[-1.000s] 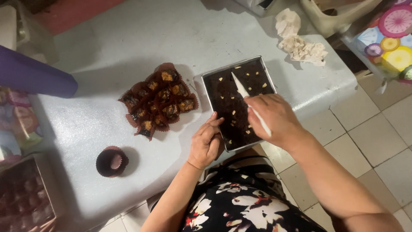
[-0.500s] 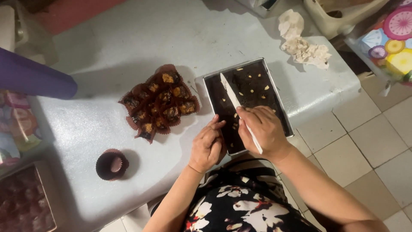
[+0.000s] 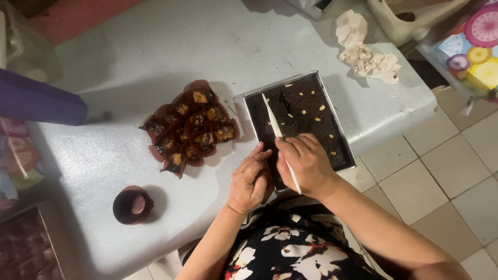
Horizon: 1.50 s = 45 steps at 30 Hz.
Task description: The person uses a spatula to transfer brownie squares from a baking pan into individual cupcake liners and place them into a storage box.
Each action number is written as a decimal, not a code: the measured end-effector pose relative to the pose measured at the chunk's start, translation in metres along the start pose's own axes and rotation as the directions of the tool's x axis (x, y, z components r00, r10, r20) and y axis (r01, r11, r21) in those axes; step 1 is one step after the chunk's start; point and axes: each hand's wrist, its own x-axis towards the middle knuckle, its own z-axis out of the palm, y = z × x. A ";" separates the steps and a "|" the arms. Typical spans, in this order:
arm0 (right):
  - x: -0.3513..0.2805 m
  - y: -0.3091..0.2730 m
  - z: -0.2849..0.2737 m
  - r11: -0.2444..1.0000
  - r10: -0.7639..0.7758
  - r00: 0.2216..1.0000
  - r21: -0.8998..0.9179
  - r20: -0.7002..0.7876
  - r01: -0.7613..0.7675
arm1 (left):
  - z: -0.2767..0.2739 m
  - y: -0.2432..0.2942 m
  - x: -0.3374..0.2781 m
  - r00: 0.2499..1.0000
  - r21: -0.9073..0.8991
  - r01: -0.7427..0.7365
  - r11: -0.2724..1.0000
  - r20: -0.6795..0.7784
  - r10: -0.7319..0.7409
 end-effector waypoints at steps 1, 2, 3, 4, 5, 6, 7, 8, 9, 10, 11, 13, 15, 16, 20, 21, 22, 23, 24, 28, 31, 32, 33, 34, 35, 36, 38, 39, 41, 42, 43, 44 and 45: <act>0.002 0.001 0.004 1.000 0.002 1.000 0.001 0.002 -0.002 | -0.001 0.000 0.000 1.000 -0.001 0.003 1.000 0.001 -0.003; 0.003 0.002 0.008 1.000 0.003 1.000 -0.005 -0.003 -0.003 | -0.002 -0.001 0.001 1.000 0.007 -0.003 1.000 0.000 0.003; 0.005 0.003 0.011 1.000 0.003 1.000 -0.011 -0.008 -0.003 | -0.002 0.000 0.001 1.000 0.016 -0.010 1.000 0.000 0.010; 0.006 0.003 0.012 1.000 0.004 1.000 -0.017 -0.009 -0.004 | -0.002 -0.001 0.001 1.000 0.011 -0.014 1.000 0.002 0.014; 0.007 0.003 0.012 1.000 0.009 1.000 -0.023 -0.016 -0.010 | -0.002 -0.001 0.001 1.000 0.000 -0.010 1.000 -0.005 0.010; 0.008 0.003 0.012 0.999 0.015 1.000 -0.030 -0.023 -0.016 | -0.002 -0.001 0.000 1.000 -0.012 -0.006 1.000 -0.011 0.006; 0.009 0.004 0.009 0.999 0.016 1.000 -0.036 -0.025 -0.017 | -0.002 0.000 0.002 1.000 -0.015 -0.012 1.000 -0.009 0.011; 0.009 0.004 0.007 1.000 0.021 1.000 0.001 0.000 -0.021 | -0.002 0.002 0.002 1.000 -0.002 -0.007 1.000 -0.008 0.007; 0.009 0.005 0.004 0.999 0.025 0.999 0.039 0.026 -0.026 | -0.002 0.003 0.003 1.000 0.011 -0.002 1.000 -0.008 0.002; 0.004 0.013 -0.003 0.999 0.029 0.999 0.034 0.023 -0.030 | -0.002 0.004 0.003 1.000 0.008 -0.006 1.000 -0.002 0.006; -0.002 0.021 -0.010 0.980 0.101 0.994 0.175 -0.036 -0.093 | -0.001 0.005 0.002 1.000 0.014 -0.008 1.000 -0.012 0.008; -0.020 0.050 -0.023 0.941 0.173 0.981 0.310 -0.092 -0.137 | 0.000 0.003 0.004 1.000 0.017 -0.019 1.000 -0.024 0.020; -0.050 0.085 -0.036 0.985 0.168 0.978 0.057 -0.121 -0.162 | 0.001 0.000 0.001 1.000 0.016 -0.011 1.000 -0.027 0.011; -0.039 0.080 -0.047 0.985 0.171 0.978 0.054 -0.120 -0.166 | 0.002 -0.001 0.000 1.000 0.013 -0.010 1.000 -0.024 0.010; -0.013 0.067 -0.067 0.991 0.121 0.990 0.064 -0.078 -0.116 | 0.002 -0.003 0.000 1.000 0.009 -0.018 1.000 -0.017 0.018; -0.012 0.063 -0.067 0.995 0.096 0.993 0.013 -0.064 -0.095 | 0.002 -0.002 0.000 1.000 0.016 -0.020 1.000 -0.022 0.020; -0.012 0.062 -0.068 0.996 0.093 0.994 0.015 -0.066 -0.092 | 0.002 -0.002 0.000 0.999 0.019 -0.021 1.000 -0.024 0.022; -0.011 0.060 -0.069 0.998 0.059 0.997 -0.019 -0.055 -0.060 | 0.003 -0.002 0.000 0.999 0.019 -0.020 1.000 -0.027 0.021; -0.010 0.059 -0.070 0.998 0.027 0.999 -0.053 -0.041 -0.029 | 0.003 -0.002 0.000 0.999 0.016 -0.018 1.000 -0.027 0.019; -0.012 0.062 -0.070 0.997 0.022 0.999 -0.072 -0.023 -0.023 | 0.001 0.001 0.001 1.000 0.030 -0.019 0.999 -0.019 0.020; -0.013 0.069 -0.069 0.999 0.020 1.000 -0.045 -0.013 -0.020 | 0.000 0.003 0.003 1.000 0.028 -0.006 1.000 -0.004 0.006; -0.015 0.072 -0.070 0.998 0.053 0.999 0.014 0.007 -0.053 | 0.000 0.003 0.003 1.000 0.024 0.000 1.000 -0.004 0.000; -0.018 0.075 -0.071 0.994 0.084 0.996 0.073 0.028 -0.086 | 0.000 0.003 0.002 1.000 0.019 0.007 1.000 -0.004 -0.007; -0.016 0.077 -0.073 0.993 0.086 0.996 0.073 0.025 -0.088 | 0.000 0.002 0.003 1.000 0.020 0.005 1.000 -0.001 -0.005; -0.014 0.078 -0.075 0.991 0.103 0.994 0.086 0.030 -0.105 | 0.000 0.001 0.003 1.000 0.015 0.006 1.000 -0.002 -0.006; -0.013 0.079 -0.077 0.987 0.120 0.992 0.101 0.039 -0.123 | 0.000 0.000 0.002 1.000 0.010 0.012 1.000 -0.004 -0.012; -0.016 0.087 -0.071 0.979 0.149 0.986 0.133 0.071 -0.157 | 0.001 -0.001 0.001 1.000 0.010 0.018 1.000 -0.002 -0.018; -0.018 0.091 -0.068 0.968 0.173 0.979 0.163 0.105 -0.189 | 0.001 -0.001 0.001 1.000 0.009 0.022 1.000 -0.002 -0.022; -0.004 0.091 -0.074 0.965 0.170 0.977 0.177 0.129 -0.192 | 0.001 -0.001 0.001 1.000 0.000 0.026 1.000 0.000 -0.026; 0.003 0.091 -0.077 0.962 0.163 0.975 0.193 0.153 -0.191 | 0.001 0.000 0.001 1.000 -0.007 0.029 1.000 -0.001 -0.029; 0.005 0.093 -0.072 0.962 0.164 0.975 0.194 0.152 -0.192 | 0.000 -0.002 0.002 1.000 -0.006 0.030 1.000 0.000 -0.030; 0.005 0.094 -0.068 0.979 0.116 0.980 0.149 0.159 -0.140 | 0.000 -0.003 0.001 1.000 -0.002 0.028 1.000 0.005 -0.028; 0.006 0.094 -0.065 0.991 0.068 0.984 0.105 0.168 -0.086 | 0.000 -0.004 0.000 1.000 0.001 0.027 1.000 0.010 -0.027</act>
